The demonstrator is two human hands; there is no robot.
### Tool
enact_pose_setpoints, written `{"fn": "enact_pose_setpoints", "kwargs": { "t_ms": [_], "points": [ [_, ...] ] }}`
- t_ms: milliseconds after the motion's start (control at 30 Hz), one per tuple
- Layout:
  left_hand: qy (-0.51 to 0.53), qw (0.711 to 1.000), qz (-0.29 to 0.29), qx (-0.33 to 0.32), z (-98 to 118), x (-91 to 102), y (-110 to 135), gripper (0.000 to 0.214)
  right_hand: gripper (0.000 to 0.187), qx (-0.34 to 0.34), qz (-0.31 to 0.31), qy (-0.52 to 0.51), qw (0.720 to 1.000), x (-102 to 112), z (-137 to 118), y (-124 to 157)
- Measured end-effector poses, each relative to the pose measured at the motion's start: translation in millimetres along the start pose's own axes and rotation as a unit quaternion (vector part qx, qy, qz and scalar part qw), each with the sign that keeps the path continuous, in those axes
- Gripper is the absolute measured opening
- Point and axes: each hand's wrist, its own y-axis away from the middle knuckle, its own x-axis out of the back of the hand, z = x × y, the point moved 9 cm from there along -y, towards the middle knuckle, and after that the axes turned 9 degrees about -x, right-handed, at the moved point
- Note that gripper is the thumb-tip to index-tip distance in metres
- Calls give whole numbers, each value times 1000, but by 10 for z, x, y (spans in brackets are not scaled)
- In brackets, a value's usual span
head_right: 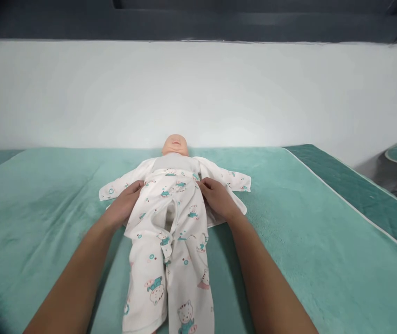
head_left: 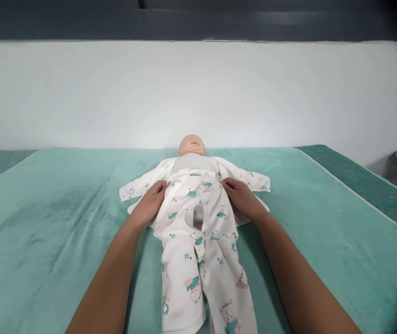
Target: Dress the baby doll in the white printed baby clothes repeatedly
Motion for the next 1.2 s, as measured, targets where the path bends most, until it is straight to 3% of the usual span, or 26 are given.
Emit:
{"fn": "enact_pose_setpoints", "kwargs": {
  "t_ms": [167,367,700,867,967,1200],
  "points": [
    [80,992,-36,92,-141,-79,100,35,14,-22,-174,-68,982,-138,-30,180],
    [154,979,-54,124,-188,-178,146,49,21,-46,-220,-165,960,-196,-72,297],
    [324,944,-49,34,-105,-319,56,49,26,-73,-119,-293,946,-144,17,217],
    [305,952,-28,21,-141,-363,40,41,30,-79,-12,-235,969,-88,57,165],
    [288,957,11,12,-145,-346,44,38,24,-73,42,-176,981,-34,60,134],
    [261,960,93,45,-274,-274,75,36,27,-27,33,-167,985,-57,-32,94]
  ]
}}
